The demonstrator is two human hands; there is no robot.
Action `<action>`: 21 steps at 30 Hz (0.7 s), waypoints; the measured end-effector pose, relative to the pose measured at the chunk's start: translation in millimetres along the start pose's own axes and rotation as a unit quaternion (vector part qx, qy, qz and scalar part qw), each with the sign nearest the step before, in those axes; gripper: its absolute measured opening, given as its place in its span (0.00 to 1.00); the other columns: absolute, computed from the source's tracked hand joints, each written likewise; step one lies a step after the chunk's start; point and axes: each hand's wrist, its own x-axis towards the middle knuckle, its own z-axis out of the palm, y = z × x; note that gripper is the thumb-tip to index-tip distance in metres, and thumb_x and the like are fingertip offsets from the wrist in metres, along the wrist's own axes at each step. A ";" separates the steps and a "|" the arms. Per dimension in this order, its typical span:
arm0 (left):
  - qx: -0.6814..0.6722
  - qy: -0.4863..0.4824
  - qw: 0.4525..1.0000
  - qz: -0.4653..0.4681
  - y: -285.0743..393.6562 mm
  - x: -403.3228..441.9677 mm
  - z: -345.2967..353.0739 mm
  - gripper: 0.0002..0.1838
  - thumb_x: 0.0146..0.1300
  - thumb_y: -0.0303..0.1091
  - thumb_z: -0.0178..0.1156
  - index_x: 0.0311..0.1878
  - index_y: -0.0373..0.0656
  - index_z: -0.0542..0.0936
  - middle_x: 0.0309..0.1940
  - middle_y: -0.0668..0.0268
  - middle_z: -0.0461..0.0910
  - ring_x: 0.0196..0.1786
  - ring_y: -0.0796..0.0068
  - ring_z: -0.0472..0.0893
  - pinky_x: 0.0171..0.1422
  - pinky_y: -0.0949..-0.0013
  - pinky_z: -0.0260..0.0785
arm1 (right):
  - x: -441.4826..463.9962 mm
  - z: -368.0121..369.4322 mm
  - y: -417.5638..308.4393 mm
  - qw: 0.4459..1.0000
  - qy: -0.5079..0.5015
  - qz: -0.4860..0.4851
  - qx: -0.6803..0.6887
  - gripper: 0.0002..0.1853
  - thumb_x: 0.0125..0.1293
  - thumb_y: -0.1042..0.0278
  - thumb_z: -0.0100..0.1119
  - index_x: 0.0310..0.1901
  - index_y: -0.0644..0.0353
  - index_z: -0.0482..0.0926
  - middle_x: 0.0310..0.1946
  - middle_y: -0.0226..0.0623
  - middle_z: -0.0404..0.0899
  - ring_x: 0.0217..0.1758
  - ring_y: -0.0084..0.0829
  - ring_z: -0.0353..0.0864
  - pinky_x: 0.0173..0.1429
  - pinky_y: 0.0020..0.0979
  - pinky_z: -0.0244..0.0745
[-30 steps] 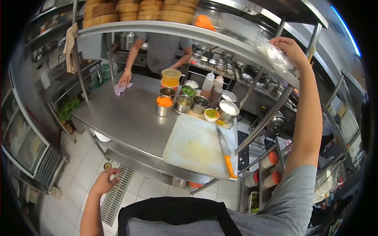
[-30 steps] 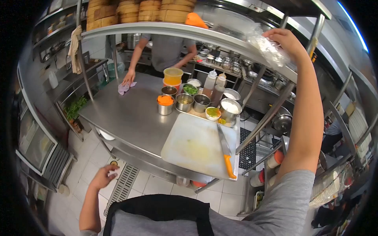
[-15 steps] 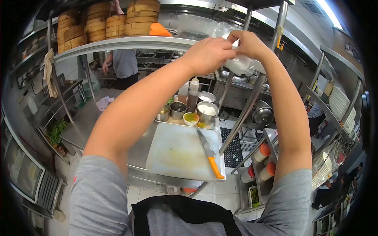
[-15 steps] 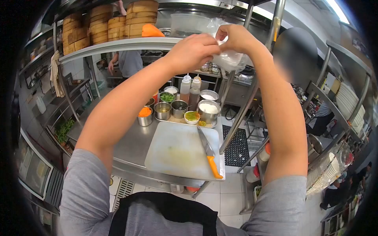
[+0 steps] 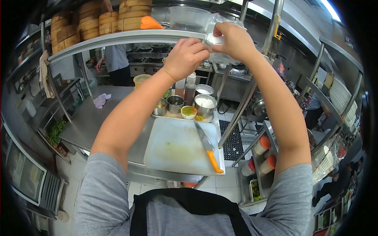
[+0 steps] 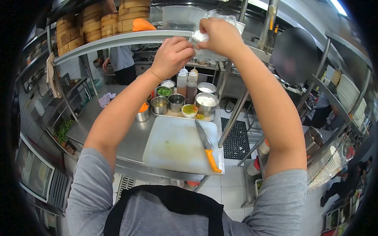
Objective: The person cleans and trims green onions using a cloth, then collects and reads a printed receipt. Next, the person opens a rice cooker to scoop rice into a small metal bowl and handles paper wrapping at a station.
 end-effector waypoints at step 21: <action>0.010 -0.035 0.998 -0.049 12.7 56.0 14.5 0.23 0.51 0.47 0.64 0.51 0.55 0.74 0.46 0.66 0.72 0.51 0.64 0.72 0.57 0.57 0.57 | 42.5 0.2 64.7 0.858 0.064 0.323 0.394 0.13 0.61 0.57 0.60 0.39 0.60 0.78 0.31 0.29 0.77 0.33 0.23 0.75 0.36 0.26 0.70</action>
